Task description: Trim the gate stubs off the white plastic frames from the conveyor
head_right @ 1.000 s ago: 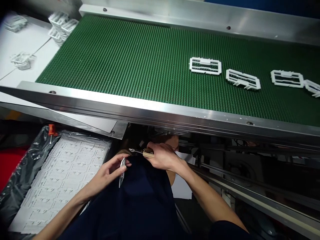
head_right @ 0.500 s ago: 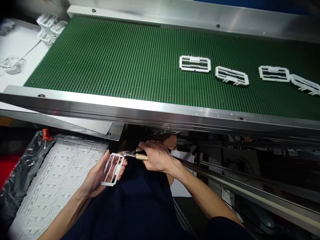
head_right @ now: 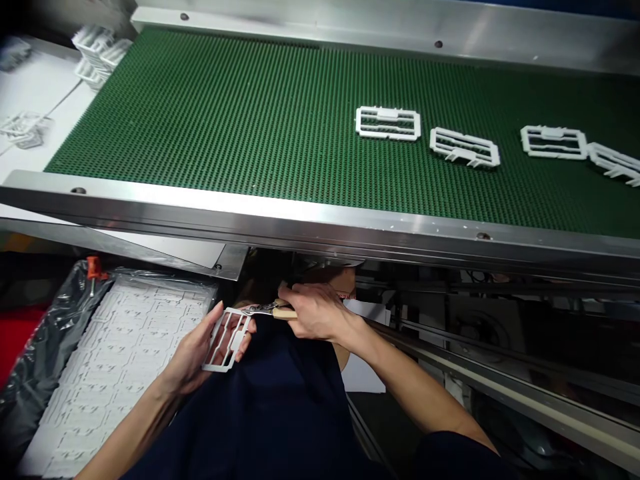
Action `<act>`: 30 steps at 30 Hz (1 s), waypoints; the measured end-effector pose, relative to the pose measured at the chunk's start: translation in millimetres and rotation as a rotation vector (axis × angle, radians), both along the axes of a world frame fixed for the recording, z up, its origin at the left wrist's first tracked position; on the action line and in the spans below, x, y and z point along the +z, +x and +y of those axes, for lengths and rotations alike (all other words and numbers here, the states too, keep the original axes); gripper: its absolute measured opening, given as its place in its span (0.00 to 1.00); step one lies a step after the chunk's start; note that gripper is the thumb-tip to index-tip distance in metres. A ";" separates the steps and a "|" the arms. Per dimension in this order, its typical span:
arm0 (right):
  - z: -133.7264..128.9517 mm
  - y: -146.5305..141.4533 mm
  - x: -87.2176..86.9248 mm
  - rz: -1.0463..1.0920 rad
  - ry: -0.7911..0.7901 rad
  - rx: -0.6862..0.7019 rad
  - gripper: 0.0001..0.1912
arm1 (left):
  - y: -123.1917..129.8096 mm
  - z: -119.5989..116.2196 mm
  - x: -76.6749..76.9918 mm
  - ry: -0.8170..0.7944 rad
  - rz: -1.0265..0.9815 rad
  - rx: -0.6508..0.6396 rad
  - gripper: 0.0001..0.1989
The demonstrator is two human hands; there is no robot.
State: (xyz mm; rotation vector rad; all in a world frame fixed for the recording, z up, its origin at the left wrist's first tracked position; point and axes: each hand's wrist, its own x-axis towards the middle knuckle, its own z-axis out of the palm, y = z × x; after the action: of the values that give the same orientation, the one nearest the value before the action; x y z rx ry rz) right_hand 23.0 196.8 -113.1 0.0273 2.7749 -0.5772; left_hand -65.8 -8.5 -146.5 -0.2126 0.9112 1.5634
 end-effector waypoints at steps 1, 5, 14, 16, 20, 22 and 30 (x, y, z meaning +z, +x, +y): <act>0.0 0.9 -0.5 0.000 -0.004 -0.005 0.08 | 0.2 -0.4 -0.1 -0.006 -0.002 -0.001 0.20; -0.6 3.8 -6.5 0.003 -0.109 -0.129 0.06 | -0.6 1.0 0.0 0.011 -0.065 0.011 0.20; -20.5 10.1 -33.6 -0.010 -0.631 -0.703 0.09 | -10.8 7.3 -10.3 0.098 -0.270 0.197 0.21; -30.1 13.9 -37.0 -0.008 -0.719 -0.729 0.07 | -12.1 8.6 -12.1 0.117 -0.286 0.218 0.21; -47.6 16.6 -32.6 0.015 -0.875 -0.739 0.06 | -14.1 13.8 -10.5 0.143 -0.281 0.221 0.21; -54.2 15.0 -27.6 0.031 -0.924 -0.758 0.05 | -15.2 16.3 -9.0 0.141 -0.277 0.223 0.21; -54.3 15.5 -18.3 0.156 -0.850 -0.750 0.07 | -21.6 15.8 -8.4 0.127 -0.291 0.240 0.21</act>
State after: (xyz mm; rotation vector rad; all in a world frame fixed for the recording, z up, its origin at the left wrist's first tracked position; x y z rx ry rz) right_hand 38.5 142.4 -131.4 0.8691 2.3417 -1.9397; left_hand -87.4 7.3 -154.8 -0.4590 0.5723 1.7493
